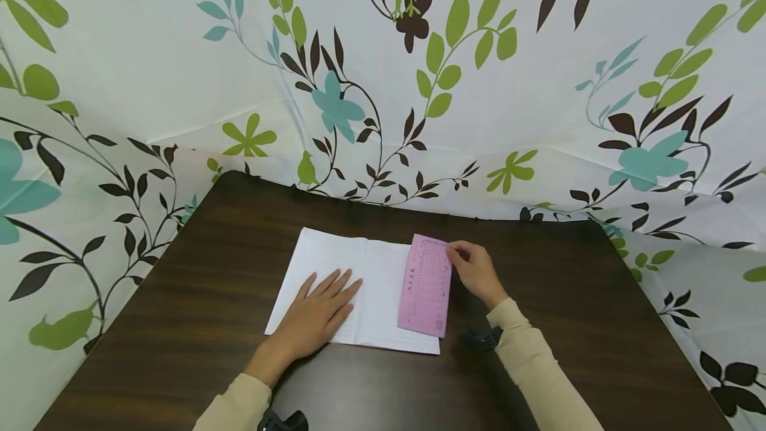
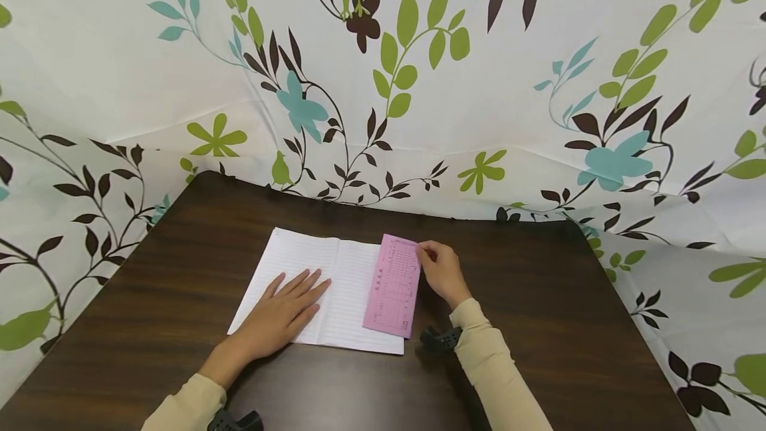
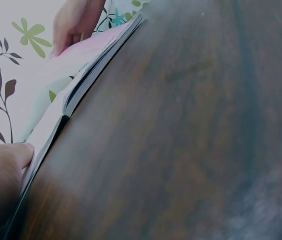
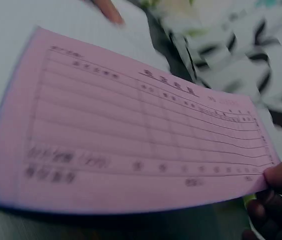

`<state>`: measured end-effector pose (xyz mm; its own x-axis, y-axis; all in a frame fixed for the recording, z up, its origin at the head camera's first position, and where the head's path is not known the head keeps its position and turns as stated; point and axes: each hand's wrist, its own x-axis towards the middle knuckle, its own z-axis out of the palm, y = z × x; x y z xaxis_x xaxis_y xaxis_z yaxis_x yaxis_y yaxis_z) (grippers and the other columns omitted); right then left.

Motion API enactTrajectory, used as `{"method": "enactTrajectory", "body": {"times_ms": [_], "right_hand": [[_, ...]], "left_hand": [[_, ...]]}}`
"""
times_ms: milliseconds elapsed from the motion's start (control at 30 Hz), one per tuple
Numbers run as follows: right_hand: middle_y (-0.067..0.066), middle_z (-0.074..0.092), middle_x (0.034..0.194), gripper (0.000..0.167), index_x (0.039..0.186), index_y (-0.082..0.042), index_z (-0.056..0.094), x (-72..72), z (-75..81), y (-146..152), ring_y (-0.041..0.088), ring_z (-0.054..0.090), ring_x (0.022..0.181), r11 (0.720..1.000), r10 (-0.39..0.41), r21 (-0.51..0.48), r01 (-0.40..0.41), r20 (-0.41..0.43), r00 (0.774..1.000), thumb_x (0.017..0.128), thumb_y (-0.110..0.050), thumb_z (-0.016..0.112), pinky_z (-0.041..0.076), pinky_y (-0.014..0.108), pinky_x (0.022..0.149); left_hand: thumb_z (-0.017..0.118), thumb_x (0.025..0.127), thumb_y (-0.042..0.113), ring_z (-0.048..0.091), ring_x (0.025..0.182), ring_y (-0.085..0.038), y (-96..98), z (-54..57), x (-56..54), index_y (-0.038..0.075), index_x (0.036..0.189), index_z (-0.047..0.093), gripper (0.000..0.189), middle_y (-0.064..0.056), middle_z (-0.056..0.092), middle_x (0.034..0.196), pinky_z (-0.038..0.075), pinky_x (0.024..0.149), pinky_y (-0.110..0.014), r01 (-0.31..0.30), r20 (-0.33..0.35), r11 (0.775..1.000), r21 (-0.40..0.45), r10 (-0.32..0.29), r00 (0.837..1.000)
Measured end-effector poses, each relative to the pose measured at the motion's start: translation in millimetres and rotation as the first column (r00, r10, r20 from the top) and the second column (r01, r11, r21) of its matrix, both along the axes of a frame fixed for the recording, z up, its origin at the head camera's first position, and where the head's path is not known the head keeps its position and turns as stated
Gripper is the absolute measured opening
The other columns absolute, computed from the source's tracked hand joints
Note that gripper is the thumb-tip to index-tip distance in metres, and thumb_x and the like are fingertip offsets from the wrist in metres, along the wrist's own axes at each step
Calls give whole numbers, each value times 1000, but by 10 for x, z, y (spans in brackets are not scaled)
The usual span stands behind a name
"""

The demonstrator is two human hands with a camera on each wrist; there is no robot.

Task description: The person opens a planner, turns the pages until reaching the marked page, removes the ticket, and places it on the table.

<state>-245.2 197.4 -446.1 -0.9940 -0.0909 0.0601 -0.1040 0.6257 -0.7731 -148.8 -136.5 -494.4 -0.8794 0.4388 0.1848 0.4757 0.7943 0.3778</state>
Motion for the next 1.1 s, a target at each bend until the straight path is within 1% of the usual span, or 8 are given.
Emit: {"method": "enactTrajectory", "body": {"times_ms": [100,233,333,433,533,667,967,1100], "right_hand": [[18,68,109,27,121,6,69,-48,40,257,29,59,97,996,0,85,-1,15,1000,108,-14,55,49,39,83],[19,67,110,28,120,7,68,-80,43,534,30,58,98,985,-13,171,1,70,997,108,-14,54,48,42,86],[18,66,108,27,119,6,68,-88,18,649,31,57,98,978,-19,209,-4,108,994,108,-15,54,47,43,84],[18,65,108,27,118,6,68,-98,-25,705,33,57,99,970,-24,242,-7,126,992,107,-15,54,47,45,85],[20,65,112,28,120,6,67,-95,-65,723,35,57,102,967,-40,255,2,144,989,107,-16,54,48,50,90],[22,65,115,30,122,7,67,-86,-107,731,36,57,104,967,-49,255,8,153,987,107,-16,54,48,54,92],[29,64,124,29,122,10,67,-96,-133,752,41,59,112,966,-54,255,28,96,994,105,-11,56,45,61,102],[30,64,124,30,124,10,67,-96,-120,747,41,58,110,966,-74,252,50,85,994,105,-11,55,46,61,101]], "left_hand": [[48,110,36,32,153,-30,-28,2,4,21,158,46,51,-7,39,164,14,124,-61,-4,10,1000,-4,4,1000],[48,110,36,32,153,-30,-46,-6,8,20,158,46,51,-8,38,164,13,124,-61,-3,17,1000,0,3,1000],[48,110,36,32,153,-31,-52,-19,10,20,158,46,51,-8,39,164,13,124,-61,-4,19,1000,6,4,1000],[47,110,36,32,154,-30,-52,-35,12,20,158,46,51,-8,38,164,12,124,-61,-4,22,1000,3,4,1000],[47,110,37,32,154,-30,-47,-47,12,21,158,46,51,-7,38,164,12,124,-61,-2,23,1000,3,2,1000],[46,110,37,32,153,-30,-35,-50,15,20,158,46,51,-7,38,164,13,124,-61,4,19,1000,9,-4,1000],[46,110,36,32,153,-30,-12,-23,20,20,158,46,50,-8,38,164,12,124,-61,5,19,1000,10,-5,1000],[46,110,36,32,154,-30,-8,-3,26,20,158,46,50,-8,38,164,12,124,-61,4,20,1000,12,-4,1000]]}}
